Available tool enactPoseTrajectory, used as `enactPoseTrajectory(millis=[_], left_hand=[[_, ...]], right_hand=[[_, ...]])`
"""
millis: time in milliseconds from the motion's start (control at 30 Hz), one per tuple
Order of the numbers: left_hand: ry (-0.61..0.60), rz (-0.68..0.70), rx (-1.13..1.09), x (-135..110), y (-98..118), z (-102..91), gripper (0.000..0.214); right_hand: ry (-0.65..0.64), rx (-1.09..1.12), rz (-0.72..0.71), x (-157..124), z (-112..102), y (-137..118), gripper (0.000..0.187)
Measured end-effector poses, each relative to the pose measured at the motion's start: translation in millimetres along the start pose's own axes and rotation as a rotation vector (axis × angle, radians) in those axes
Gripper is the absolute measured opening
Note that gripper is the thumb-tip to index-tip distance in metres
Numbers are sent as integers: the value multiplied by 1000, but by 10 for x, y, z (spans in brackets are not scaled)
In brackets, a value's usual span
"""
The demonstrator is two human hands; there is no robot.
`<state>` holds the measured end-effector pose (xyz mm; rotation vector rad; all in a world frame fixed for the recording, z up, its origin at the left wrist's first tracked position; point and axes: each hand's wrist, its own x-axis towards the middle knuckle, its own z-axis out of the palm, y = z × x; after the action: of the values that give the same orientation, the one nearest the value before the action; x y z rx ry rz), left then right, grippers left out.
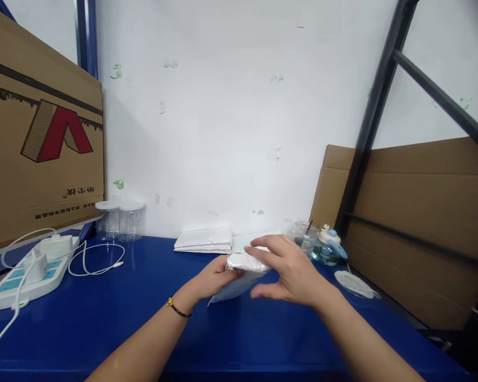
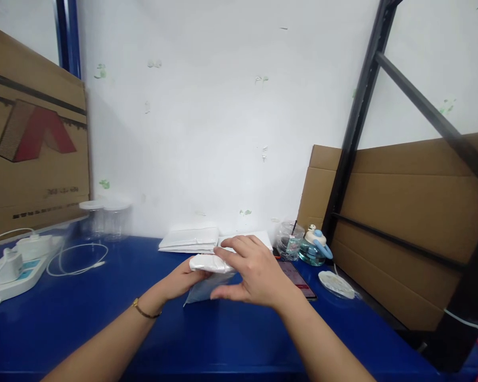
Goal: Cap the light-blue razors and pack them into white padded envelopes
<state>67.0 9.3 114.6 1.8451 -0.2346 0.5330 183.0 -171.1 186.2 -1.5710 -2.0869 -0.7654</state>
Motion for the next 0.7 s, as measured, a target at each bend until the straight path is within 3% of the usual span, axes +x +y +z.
enactPoseTrajectory(millis=[67, 200, 267, 333, 433, 567, 700], left_hand=[[26, -44, -34, -10, -36, -53, 36], [31, -67, 35, -38, -79, -72, 40], [90, -75, 65, -34, -102, -63, 38], [130, -66, 25, -14, -128, -83, 41], [281, 14, -81, 22, -152, -200, 50], [732, -8, -139, 33, -176, -434, 44], [923, -26, -229, 25, -237, -566, 43]], right_hand=[[8, -37, 0, 19, 9, -5, 69], [40, -27, 55, 131, 50, -7, 35], [-36, 59, 55, 223, 40, 30, 23], [-109, 131, 93, 313, 17, 145, 24], [-30, 79, 340, 369, 21, 532, 33], [182, 144, 927, 200, 224, 1279, 33], [161, 69, 1137, -88, 635, 1803, 41]])
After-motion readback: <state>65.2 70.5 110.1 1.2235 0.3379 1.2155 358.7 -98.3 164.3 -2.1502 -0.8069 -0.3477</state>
